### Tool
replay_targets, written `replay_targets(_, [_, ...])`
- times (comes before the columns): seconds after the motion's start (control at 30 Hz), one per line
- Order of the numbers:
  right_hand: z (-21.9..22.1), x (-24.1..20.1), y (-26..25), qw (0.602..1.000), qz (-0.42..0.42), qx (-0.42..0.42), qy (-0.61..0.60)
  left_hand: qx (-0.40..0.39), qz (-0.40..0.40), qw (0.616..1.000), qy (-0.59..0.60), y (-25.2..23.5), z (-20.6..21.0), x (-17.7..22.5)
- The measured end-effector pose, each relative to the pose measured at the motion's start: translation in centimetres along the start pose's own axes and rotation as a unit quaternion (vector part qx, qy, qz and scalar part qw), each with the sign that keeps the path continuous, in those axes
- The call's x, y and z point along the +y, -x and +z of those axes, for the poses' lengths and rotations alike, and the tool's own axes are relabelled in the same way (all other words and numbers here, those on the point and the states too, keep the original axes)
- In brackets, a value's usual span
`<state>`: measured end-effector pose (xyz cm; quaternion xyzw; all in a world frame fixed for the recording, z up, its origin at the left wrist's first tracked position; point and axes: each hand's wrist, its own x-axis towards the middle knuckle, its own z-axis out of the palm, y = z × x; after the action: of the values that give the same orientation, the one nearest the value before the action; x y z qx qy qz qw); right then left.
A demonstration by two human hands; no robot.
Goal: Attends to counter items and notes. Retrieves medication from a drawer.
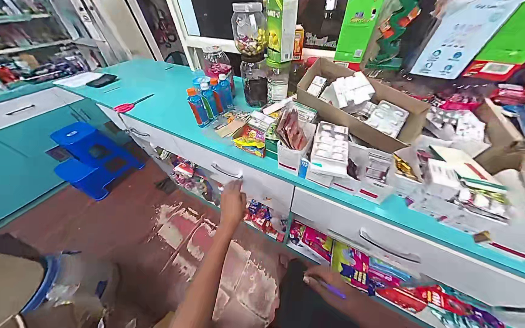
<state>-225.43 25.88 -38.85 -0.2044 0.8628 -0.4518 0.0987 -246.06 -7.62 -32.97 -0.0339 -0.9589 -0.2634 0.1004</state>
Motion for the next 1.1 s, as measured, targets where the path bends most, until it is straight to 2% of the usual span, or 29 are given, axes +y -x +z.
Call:
replay_targets(0.07, [-0.9, -0.5, -5.6, 0.999, 0.040, 0.028, -0.015, -0.067, 0.005, 0.996, -0.061, -6.3, 1.3, -3.4])
replay_targets(0.13, [-2.3, -1.8, -11.5, 0.997, 0.071, 0.007, -0.002, -0.142, 0.004, 0.985, -0.102, -9.5, 2.8, -5.7])
replay_targets(0.2, [-2.4, -3.6, -15.7, 1.000, 0.018, 0.014, -0.003, -0.148, 0.025, 0.983, -0.108, -9.2, 3.7, -7.2])
replay_targets(0.27, [-2.8, -5.7, -19.4, 0.996, -0.071, 0.041, -0.025, -0.168, 0.058, 0.978, -0.111, -9.3, 2.6, -8.0])
replay_targets(0.33, [-3.6, -8.6, -21.2, 0.989, -0.111, 0.052, -0.087, -0.185, 0.091, 0.974, -0.093, -8.4, 1.7, -8.8])
replay_targets(0.43, [-4.8, -11.9, -23.3, 0.963, -0.143, 0.079, -0.215, -0.204, 0.142, 0.963, -0.101, -7.4, 0.0, -10.3])
replay_targets(0.47, [-4.6, -12.7, -23.4, 0.958, -0.139, 0.094, -0.231, -0.231, 0.155, 0.954, -0.113, -6.4, -0.9, -10.7])
replay_targets(0.53, [-3.9, -14.1, -23.4, 0.957, -0.115, 0.150, -0.218, -0.343, 0.153, 0.918, -0.125, -5.3, -4.5, -11.0])
replay_targets(0.57, [-2.9, -15.1, -23.2, 0.953, -0.090, 0.196, -0.214, -0.361, 0.180, 0.909, -0.106, -5.0, -6.8, -11.6])
replay_targets(0.63, [0.1, -16.8, -22.8, 0.928, -0.039, 0.306, -0.208, -0.304, 0.262, 0.916, 0.003, -5.5, -11.7, -13.6])
replay_targets(0.7, [3.3, -18.3, -22.7, 0.892, 0.028, 0.411, -0.186, -0.216, 0.292, 0.926, 0.101, -7.0, -15.2, -15.9])
replay_targets(0.8, [7.2, -20.3, -23.1, 0.830, 0.135, 0.523, -0.139, -0.158, 0.300, 0.934, 0.115, -8.8, -16.4, -19.9])
replay_targets(0.93, [9.4, -23.0, -22.1, 0.809, 0.204, 0.550, -0.035, -0.182, 0.317, 0.928, 0.073, -5.6, -15.1, -23.6])
replay_targets(1.03, [10.8, -24.1, -21.2, 0.824, 0.221, 0.515, 0.084, -0.186, 0.295, 0.932, 0.097, -3.3, -16.0, -24.5])
replay_targets(1.1, [11.9, -24.3, -21.2, 0.835, 0.209, 0.490, 0.137, -0.188, 0.310, 0.925, 0.114, -2.4, -16.4, -24.9])
